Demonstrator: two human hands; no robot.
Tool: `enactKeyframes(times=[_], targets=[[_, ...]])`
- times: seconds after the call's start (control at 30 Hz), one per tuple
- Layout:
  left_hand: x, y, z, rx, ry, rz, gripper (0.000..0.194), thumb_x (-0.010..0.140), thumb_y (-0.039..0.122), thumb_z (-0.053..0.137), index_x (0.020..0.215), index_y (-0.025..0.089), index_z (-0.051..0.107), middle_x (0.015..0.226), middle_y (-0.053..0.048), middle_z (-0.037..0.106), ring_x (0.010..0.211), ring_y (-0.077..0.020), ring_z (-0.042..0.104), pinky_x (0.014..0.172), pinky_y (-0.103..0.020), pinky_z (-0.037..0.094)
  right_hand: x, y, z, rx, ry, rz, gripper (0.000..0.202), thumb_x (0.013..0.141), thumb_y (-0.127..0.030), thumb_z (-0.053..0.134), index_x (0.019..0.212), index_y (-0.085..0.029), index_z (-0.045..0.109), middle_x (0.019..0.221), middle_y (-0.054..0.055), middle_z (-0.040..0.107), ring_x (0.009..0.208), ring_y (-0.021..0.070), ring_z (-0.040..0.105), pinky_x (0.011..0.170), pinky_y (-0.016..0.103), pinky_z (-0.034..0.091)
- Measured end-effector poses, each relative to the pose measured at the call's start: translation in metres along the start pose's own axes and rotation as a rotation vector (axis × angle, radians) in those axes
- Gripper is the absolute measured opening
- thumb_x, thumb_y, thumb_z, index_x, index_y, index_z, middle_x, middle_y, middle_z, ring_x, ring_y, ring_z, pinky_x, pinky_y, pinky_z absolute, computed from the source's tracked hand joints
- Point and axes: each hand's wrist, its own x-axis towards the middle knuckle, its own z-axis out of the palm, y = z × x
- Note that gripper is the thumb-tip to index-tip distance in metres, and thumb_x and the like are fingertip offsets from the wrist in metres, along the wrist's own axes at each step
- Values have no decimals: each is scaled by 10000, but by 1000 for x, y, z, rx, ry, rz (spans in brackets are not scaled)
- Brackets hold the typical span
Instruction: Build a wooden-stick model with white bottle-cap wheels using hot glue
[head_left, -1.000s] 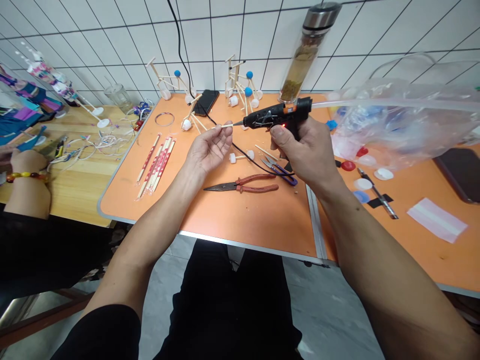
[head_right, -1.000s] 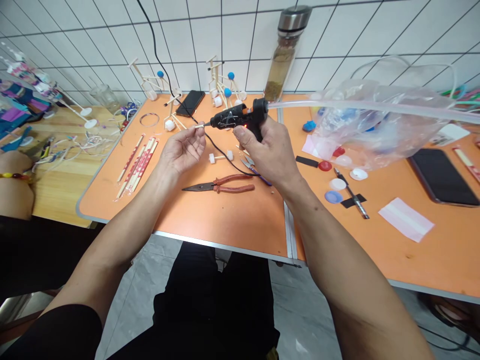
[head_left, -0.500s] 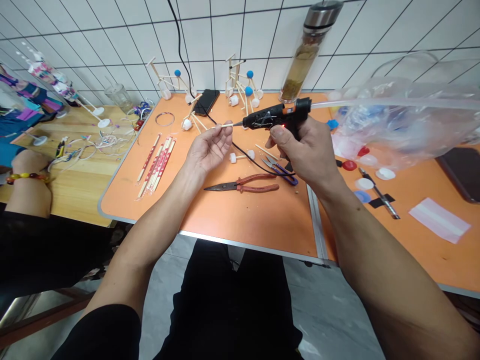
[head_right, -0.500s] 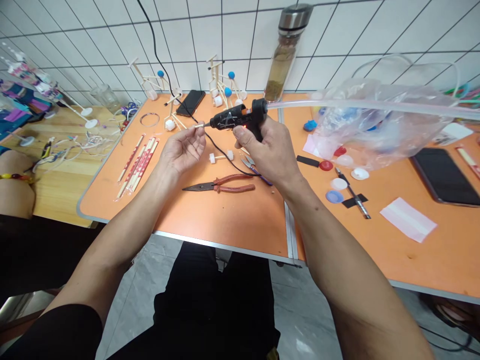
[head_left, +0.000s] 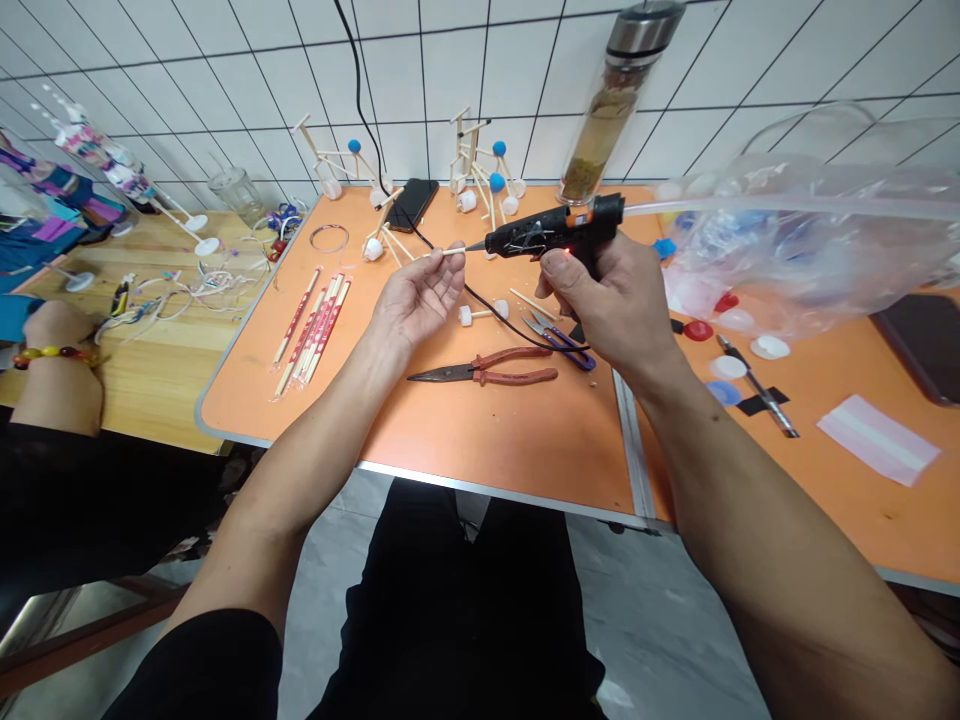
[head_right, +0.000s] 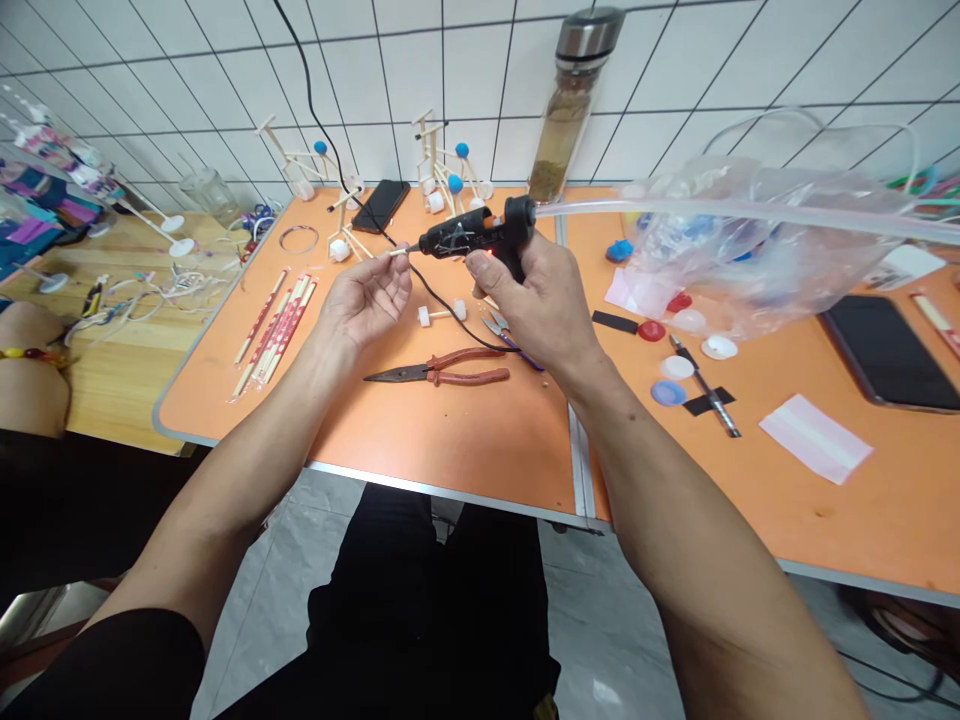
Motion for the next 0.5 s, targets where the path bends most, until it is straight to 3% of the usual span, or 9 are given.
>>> enactKeyframes(times=[0.5], targets=[[-1,0,0,-1,-14,2,344,1109,79,589,1402,75,771,931,-77,886,911,-141,890,1021,-218,671,1,3,0,10,20,-10,548,961,-838,727,890,-297,690,766,52,729,755,255,706,604,384,558]])
